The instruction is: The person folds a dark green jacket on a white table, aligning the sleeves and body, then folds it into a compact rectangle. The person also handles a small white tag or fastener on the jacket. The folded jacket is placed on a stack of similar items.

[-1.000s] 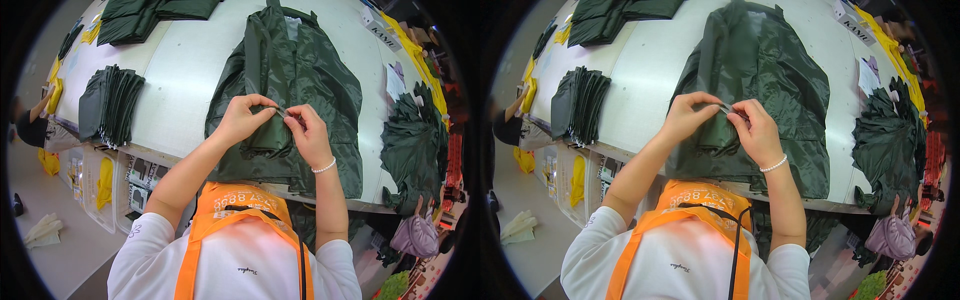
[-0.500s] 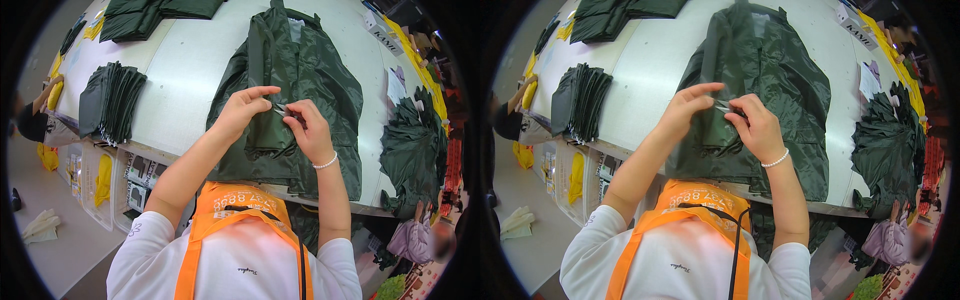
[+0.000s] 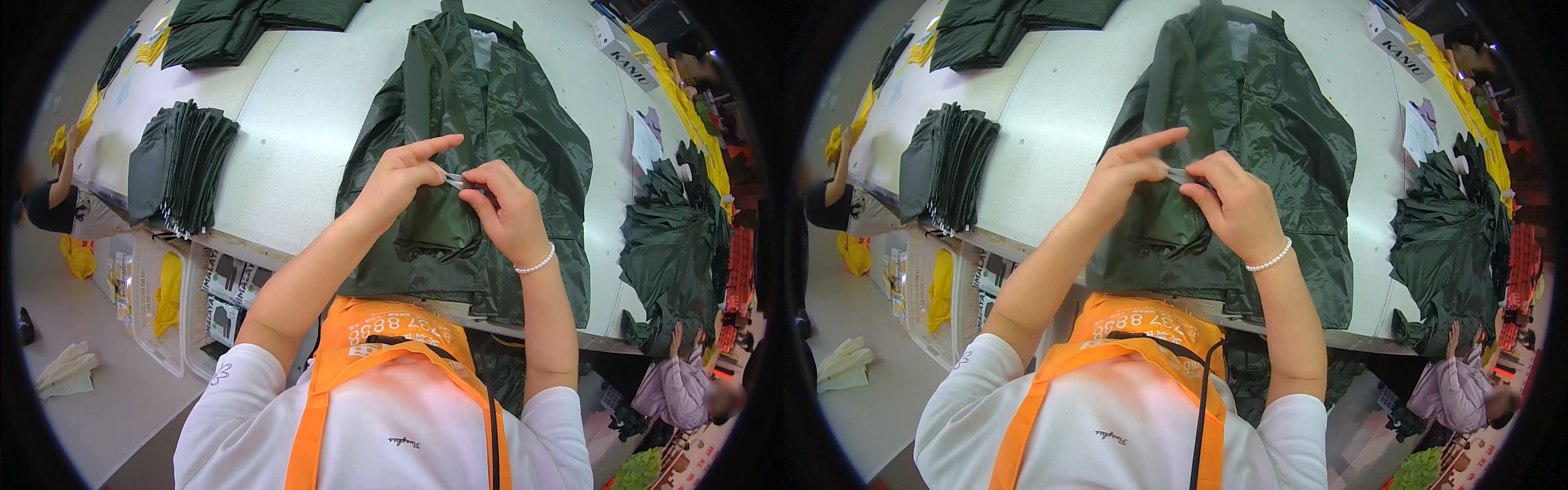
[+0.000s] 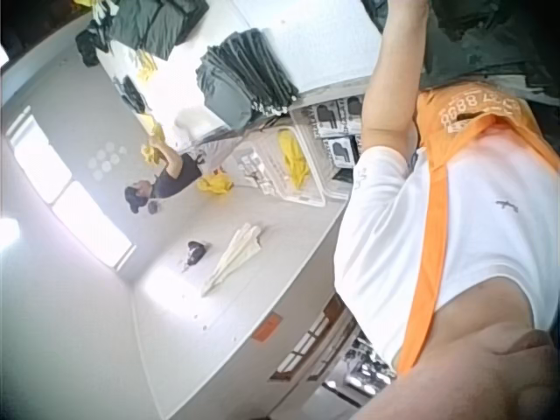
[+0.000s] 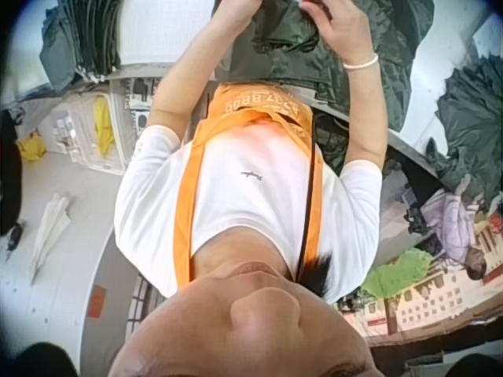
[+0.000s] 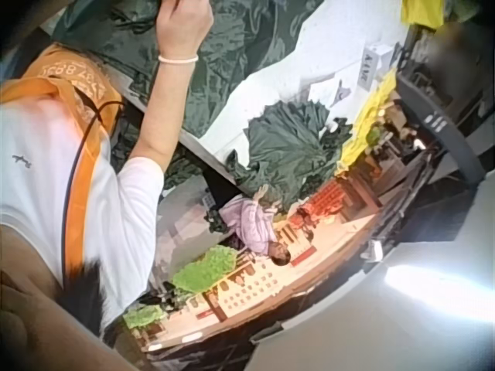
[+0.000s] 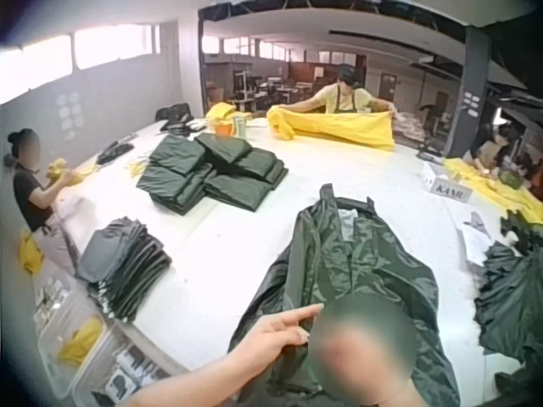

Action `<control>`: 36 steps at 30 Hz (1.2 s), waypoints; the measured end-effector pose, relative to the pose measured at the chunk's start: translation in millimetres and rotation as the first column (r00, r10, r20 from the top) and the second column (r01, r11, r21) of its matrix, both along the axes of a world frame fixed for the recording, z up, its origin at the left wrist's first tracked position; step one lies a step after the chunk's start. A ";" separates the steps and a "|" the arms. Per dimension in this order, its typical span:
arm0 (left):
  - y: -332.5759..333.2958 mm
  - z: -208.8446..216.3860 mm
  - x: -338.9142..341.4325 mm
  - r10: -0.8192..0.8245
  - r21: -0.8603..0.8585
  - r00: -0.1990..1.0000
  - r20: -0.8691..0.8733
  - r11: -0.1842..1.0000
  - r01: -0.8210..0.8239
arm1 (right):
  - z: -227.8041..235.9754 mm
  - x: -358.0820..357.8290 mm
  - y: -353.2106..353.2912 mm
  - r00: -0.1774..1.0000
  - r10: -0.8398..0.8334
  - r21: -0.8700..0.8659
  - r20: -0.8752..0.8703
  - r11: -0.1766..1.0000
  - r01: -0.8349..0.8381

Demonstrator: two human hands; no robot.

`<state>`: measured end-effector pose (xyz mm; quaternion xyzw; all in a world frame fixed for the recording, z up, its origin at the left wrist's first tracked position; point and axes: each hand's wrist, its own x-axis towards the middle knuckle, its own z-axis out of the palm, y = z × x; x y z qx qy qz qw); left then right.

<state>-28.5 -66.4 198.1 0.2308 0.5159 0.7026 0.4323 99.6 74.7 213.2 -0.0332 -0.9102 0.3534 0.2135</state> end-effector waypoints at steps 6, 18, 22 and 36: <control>-0.9 -2.2 -1.5 0.019 0.007 1.000 0.020 1.000 -0.019 | -15.9 5.1 6.9 0.999 -0.045 -0.208 -0.021 0.977 0.040; -3.4 -1.0 2.6 0.003 0.156 0.972 0.234 0.987 -0.041 | -36.3 2.4 -6.6 0.981 -0.146 -0.467 0.128 0.864 0.190; -11.2 1.0 37.4 0.109 -0.003 0.964 -0.242 0.994 -0.113 | -51.3 -20.3 7.9 0.873 -0.464 -0.324 -0.153 0.858 0.399; -4.7 -37.4 -10.7 0.267 -0.234 0.730 -0.630 0.830 -0.506 | -21.0 -22.2 -48.1 0.932 -0.346 -0.280 -0.107 0.910 0.306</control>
